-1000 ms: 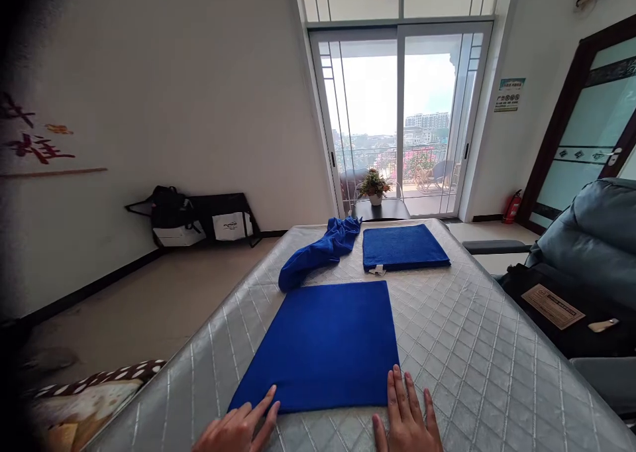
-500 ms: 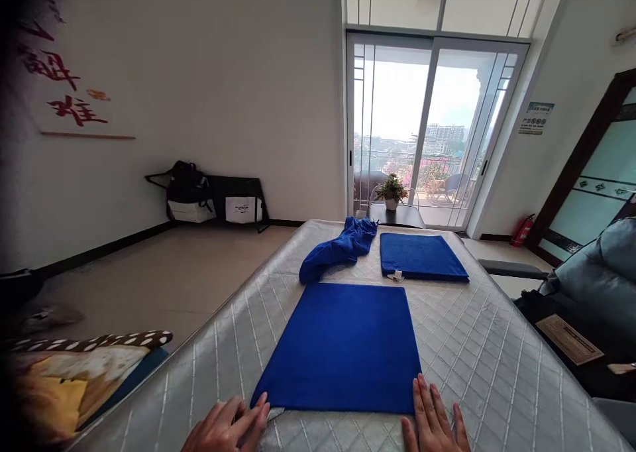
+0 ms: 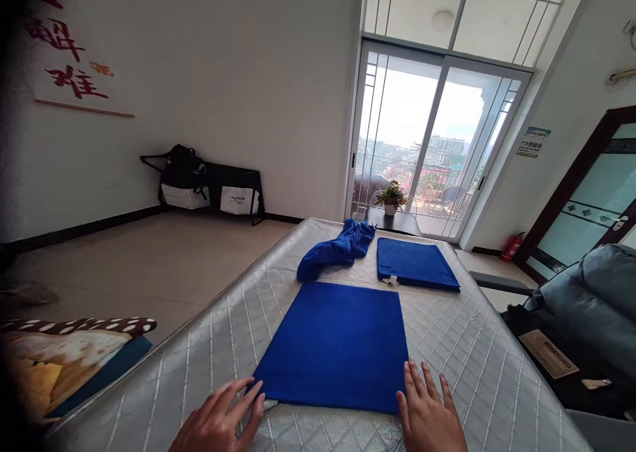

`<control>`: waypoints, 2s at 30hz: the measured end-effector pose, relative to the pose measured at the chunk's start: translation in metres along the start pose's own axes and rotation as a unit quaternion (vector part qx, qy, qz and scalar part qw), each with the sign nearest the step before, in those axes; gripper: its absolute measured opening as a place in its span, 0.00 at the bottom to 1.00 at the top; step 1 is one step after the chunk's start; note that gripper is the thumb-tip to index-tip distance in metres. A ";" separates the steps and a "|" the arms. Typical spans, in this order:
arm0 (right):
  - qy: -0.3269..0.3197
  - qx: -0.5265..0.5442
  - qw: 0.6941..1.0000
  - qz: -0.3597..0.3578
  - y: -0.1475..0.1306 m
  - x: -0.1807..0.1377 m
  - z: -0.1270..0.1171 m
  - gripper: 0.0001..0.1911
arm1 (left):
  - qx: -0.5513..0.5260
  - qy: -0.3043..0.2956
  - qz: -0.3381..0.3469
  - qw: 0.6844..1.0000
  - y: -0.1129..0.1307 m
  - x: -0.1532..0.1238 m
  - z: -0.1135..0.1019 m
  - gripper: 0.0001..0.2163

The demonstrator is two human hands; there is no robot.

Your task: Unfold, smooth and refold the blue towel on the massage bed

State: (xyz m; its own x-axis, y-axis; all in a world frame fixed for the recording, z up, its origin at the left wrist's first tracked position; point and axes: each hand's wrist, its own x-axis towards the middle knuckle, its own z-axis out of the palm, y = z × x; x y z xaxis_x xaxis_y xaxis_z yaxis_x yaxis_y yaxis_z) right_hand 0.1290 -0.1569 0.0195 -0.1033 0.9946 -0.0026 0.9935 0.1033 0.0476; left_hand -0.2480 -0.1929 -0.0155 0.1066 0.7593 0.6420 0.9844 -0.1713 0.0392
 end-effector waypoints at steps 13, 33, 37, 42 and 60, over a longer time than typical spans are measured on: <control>-0.048 -0.019 0.998 -0.046 -0.007 0.053 0.007 0.30 | -0.208 -0.239 0.210 0.925 0.186 0.090 0.047 0.33; -0.016 0.042 0.999 0.013 -0.009 0.058 0.020 0.34 | -0.018 -0.216 -0.014 0.976 -0.039 0.024 0.059 0.35; -0.004 0.035 0.999 0.009 -0.007 0.057 0.024 0.34 | -0.032 -0.203 -0.029 0.978 -0.038 0.021 0.060 0.36; -0.031 0.017 0.999 0.001 -0.008 0.068 0.006 0.34 | -0.039 -0.201 -0.043 0.978 -0.035 0.022 0.066 0.36; -0.010 0.062 0.998 0.004 -0.013 0.103 0.012 0.33 | -0.139 -0.218 0.131 0.957 0.111 0.118 0.078 0.32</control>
State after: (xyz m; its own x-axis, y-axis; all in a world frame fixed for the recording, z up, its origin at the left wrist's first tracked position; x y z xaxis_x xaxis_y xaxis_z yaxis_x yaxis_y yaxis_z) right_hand 0.1059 -0.0560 0.0069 -0.0950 0.9952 -0.0235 0.9928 0.0929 -0.0761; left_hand -0.1151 -0.0738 0.0052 0.4530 0.8468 0.2789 0.8468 -0.5065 0.1623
